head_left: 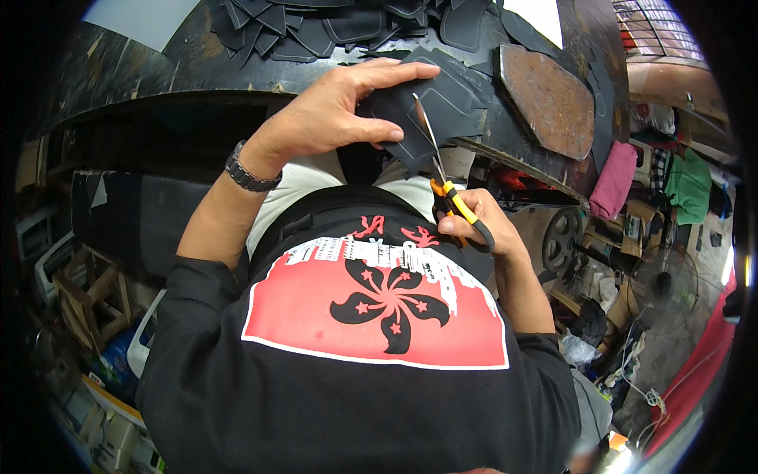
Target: The person uses shears to cut black rubber pieces along marked outlines on a workbench. After cutting, the person stacks the finished pieces and briefly wipes the work surface with a cloth.
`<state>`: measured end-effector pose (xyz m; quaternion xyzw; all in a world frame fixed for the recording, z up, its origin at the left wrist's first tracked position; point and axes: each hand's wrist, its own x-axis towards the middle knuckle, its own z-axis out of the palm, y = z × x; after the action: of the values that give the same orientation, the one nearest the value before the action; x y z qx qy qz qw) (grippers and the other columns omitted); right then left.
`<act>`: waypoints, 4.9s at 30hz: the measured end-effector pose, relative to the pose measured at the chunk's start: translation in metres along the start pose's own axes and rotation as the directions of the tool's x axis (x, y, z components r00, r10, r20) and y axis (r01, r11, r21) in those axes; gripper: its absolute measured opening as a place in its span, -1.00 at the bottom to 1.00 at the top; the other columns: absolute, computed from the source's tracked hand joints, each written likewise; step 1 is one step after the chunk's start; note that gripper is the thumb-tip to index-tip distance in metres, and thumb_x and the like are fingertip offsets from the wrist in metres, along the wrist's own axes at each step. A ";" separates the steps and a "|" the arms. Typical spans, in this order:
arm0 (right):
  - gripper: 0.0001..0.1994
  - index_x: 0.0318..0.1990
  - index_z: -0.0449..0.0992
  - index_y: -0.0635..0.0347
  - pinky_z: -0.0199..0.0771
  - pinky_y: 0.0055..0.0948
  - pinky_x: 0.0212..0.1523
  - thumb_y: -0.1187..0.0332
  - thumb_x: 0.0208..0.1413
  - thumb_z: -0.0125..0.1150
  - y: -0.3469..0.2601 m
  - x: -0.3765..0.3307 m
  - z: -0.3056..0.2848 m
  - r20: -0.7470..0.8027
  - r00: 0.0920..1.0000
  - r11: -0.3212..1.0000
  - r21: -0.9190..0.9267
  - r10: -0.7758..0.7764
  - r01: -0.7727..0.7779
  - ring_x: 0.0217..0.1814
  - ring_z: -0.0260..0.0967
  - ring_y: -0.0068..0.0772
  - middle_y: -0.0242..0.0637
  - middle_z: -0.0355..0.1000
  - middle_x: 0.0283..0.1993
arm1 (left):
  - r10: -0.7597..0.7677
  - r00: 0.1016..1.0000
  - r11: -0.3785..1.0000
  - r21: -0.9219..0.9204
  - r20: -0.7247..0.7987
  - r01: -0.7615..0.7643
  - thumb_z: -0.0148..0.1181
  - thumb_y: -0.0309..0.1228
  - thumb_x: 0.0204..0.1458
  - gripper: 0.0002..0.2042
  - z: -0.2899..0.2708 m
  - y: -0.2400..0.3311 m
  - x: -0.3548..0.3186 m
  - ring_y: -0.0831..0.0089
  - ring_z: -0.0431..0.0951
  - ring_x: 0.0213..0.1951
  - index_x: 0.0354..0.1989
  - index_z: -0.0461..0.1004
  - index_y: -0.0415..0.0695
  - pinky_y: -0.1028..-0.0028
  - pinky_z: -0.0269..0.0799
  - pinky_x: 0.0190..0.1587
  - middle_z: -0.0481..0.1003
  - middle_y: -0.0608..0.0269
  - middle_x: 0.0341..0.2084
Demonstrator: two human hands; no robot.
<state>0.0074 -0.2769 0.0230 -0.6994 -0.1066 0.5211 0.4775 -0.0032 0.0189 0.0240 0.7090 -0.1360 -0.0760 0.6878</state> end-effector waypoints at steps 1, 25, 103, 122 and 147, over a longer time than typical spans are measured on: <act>-0.57 -0.45 0.49 0.25 0.18 -0.62 -0.52 0.04 -0.09 0.48 -0.001 0.002 -0.001 0.027 0.999 1.000 0.000 -0.019 0.019 -0.53 0.20 -0.68 -0.49 0.32 -0.56 | 0.058 0.998 0.998 0.011 0.001 -0.058 0.34 -0.57 -0.10 -0.32 0.003 -0.001 0.002 0.41 0.35 0.21 0.30 0.31 -0.14 0.44 0.20 0.31 0.33 0.14 0.22; -0.55 -0.50 0.48 0.26 0.21 -0.61 -0.67 0.03 -0.13 0.52 0.009 0.002 -0.013 0.112 0.994 0.998 0.058 -0.006 -0.001 -0.65 0.26 -0.64 -0.45 0.32 -0.64 | 0.050 0.992 0.998 0.042 0.117 -0.055 0.33 -0.58 -0.09 -0.35 -0.014 -0.009 0.005 0.41 0.51 0.02 0.28 0.34 -0.12 0.46 0.43 0.12 0.35 0.16 0.20; -0.55 -0.52 0.46 0.23 0.23 -0.61 -0.60 -0.02 0.00 0.36 -0.003 -0.006 0.014 -0.122 0.992 0.994 0.103 -0.030 0.042 -0.65 0.25 -0.63 -0.44 0.32 -0.63 | 0.156 0.905 0.975 -0.083 -0.395 -0.204 0.27 -0.55 0.06 -0.61 0.031 -0.018 0.014 0.62 0.47 -0.08 0.12 0.50 -0.13 0.62 0.46 -0.05 0.42 0.27 0.06; -0.55 -0.47 0.45 0.23 0.18 -0.65 -0.59 -0.04 0.00 0.35 0.007 0.003 0.016 -0.122 0.981 0.974 0.149 -0.153 0.170 -0.60 0.24 -0.66 -0.43 0.33 -0.58 | 0.068 0.957 0.997 -0.002 -0.282 -0.072 0.30 -0.59 0.02 -0.33 0.038 -0.004 0.005 0.54 0.53 -0.05 0.35 0.21 -0.09 0.56 0.57 -0.06 0.34 0.07 0.13; -0.38 -0.41 0.43 0.29 0.17 -0.66 -0.62 -0.22 -0.14 0.36 0.007 0.003 0.004 0.041 0.974 0.931 0.305 -0.222 0.199 -0.65 0.22 -0.61 -0.38 0.31 -0.61 | 0.063 0.986 0.998 -0.004 0.154 -0.063 0.31 -0.60 -0.04 -0.35 0.003 0.019 0.032 0.52 0.52 -0.04 0.30 0.30 -0.11 0.59 0.60 -0.21 0.27 0.18 0.27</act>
<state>0.0031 -0.2762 0.0153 -0.5836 -0.1186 0.5028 0.6266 0.0246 0.0058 0.0452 0.6966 -0.2111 -0.1087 0.6770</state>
